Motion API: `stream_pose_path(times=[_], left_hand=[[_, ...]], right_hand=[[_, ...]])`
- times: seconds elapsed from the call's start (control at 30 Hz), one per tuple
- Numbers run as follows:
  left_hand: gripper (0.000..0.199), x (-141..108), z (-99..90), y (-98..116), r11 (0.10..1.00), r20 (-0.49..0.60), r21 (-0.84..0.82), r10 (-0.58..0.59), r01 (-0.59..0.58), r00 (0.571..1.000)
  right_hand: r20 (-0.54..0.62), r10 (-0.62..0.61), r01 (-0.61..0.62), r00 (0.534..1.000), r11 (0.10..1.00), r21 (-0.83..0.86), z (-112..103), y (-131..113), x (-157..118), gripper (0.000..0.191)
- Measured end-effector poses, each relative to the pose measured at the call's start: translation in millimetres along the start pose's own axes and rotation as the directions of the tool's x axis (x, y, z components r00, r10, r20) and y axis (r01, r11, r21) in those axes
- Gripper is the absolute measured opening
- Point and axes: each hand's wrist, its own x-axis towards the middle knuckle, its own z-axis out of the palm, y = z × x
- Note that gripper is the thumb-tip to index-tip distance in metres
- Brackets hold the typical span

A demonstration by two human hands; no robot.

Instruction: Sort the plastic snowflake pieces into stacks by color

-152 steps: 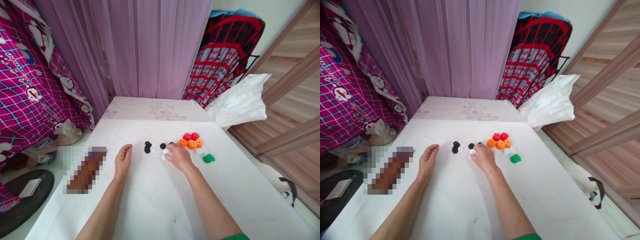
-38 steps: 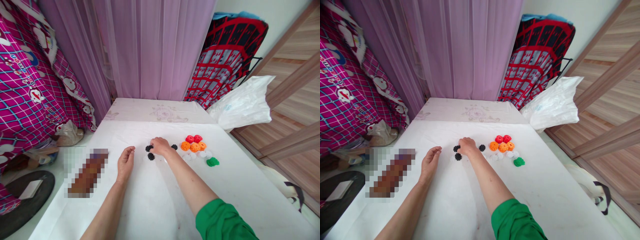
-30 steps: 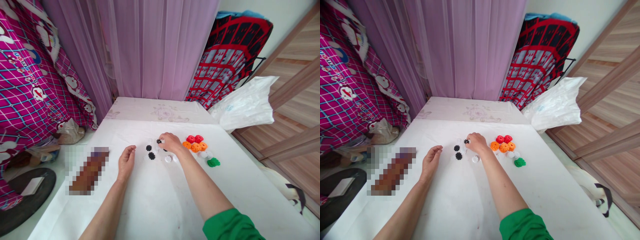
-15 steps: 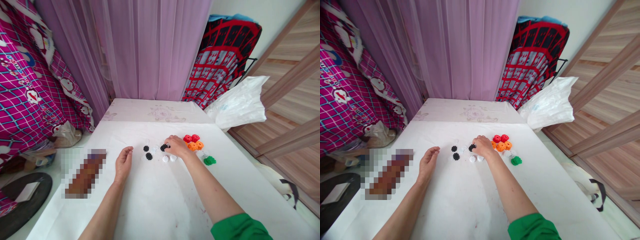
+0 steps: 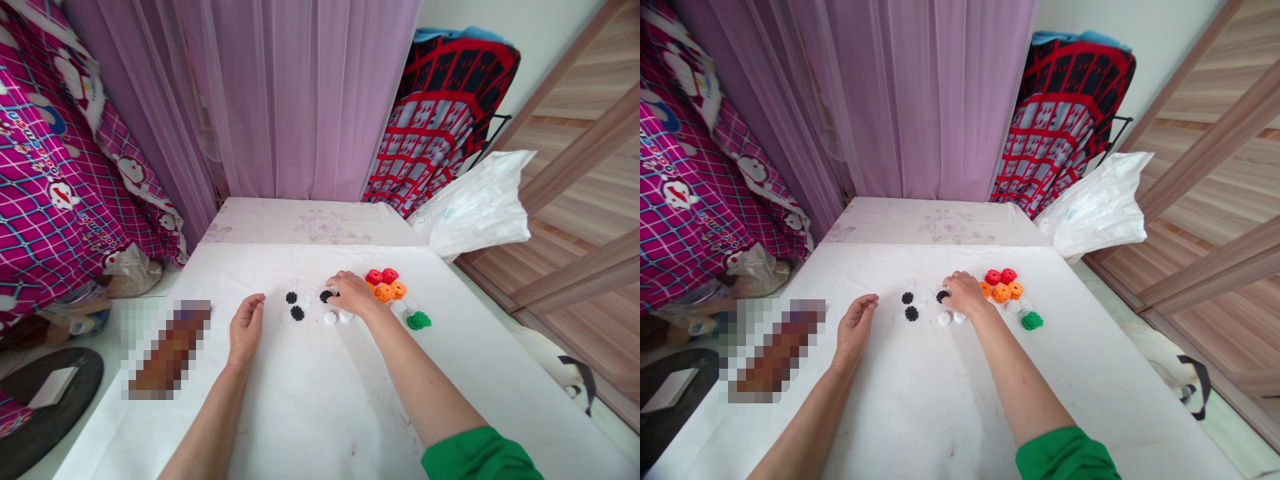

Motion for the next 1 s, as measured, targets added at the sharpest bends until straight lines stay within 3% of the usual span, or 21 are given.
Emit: stream_pose_path(times=[0.13, 0.33, 0.5, 0.8, 1.0], left_hand=[[0.033, 0.5, 0.1, -1.6, 1.0, 0.006, 0.004, -0.003, 0.003, 1.0], [0.032, 1.4, 0.9, -3.0, 1.0, -0.001, 0.019, 0.004, -0.004, 1.0], [0.032, 1.3, 0.9, -2.4, 1.0, 0.0, 0.002, 0.006, -0.006, 1.0], [0.03, 0.8, 0.8, -1.3, 1.0, -0.002, 0.014, -0.011, 0.011, 1.0], [0.03, 0.6, 0.6, -4.5, 1.0, 0.005, 0.006, 0.002, -0.002, 1.0]], right_hand=[[-0.028, -0.03, 0.031, 0.999, 1.0, 0.007, 0.4, -8.5, -4.2, 0.026], [-0.02, -0.194, 0.195, 0.981, 0.981, 0.011, 15.8, -44.3, -9.3, 0.025], [0.008, -0.206, 0.206, 0.979, 0.978, -0.033, 26.4, -63.4, -9.2, 0.025], [0.015, -0.16, 0.16, 0.987, 0.987, 0.036, 36.7, -68.1, -1.5, 0.023], [-0.039, -0.005, 0.01, 0.999, 0.993, 0.114, 4.9, -36.4, -4.2, 0.027]])
